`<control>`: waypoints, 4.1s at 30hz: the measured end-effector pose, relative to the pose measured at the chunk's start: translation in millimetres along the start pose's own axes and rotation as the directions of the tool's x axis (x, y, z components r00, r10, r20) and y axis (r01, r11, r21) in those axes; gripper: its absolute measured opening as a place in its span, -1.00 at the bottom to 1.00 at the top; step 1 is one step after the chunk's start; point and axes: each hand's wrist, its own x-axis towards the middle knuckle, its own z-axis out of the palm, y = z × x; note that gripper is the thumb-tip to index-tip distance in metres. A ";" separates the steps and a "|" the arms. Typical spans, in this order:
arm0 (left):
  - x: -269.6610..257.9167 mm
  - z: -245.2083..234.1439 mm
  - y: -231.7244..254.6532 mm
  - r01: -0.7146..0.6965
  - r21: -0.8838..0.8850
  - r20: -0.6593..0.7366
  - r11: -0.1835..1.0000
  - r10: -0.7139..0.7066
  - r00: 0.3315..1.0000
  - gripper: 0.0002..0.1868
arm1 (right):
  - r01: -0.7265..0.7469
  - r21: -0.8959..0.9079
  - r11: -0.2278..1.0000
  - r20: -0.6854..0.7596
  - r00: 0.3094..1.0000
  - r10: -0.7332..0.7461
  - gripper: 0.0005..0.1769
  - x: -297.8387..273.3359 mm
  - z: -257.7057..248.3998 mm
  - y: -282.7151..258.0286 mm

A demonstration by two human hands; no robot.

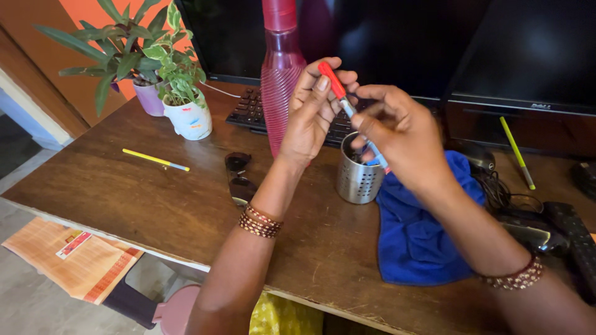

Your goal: The person organizes a cluttered desk by moving a mug, notebook, and water bottle, then wipes the surface with a blue cloth. They remove pens and markers from a metal holder, wipe the holder, and place the writing instruments back on the desk.

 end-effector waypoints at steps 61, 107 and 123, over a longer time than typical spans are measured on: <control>-28.8 -15.0 53.3 0.232 0.274 -0.381 0.933 -0.116 0.917 -0.77 | -0.043 -0.194 0.980 -0.046 0.998 0.034 -0.81 -16.9 85.5 63.9; -31.6 -162.6 0.5 0.255 0.148 -0.744 0.956 -0.062 0.666 -0.62 | -0.028 -0.037 0.999 -0.002 1.000 0.028 -0.65 -10.2 169.2 132.3; -67.8 -258.3 82.5 0.455 0.568 -0.823 0.686 0.457 0.338 -0.65 | -0.379 -0.035 0.925 0.270 0.887 0.374 -0.44 -27.2 155.0 171.6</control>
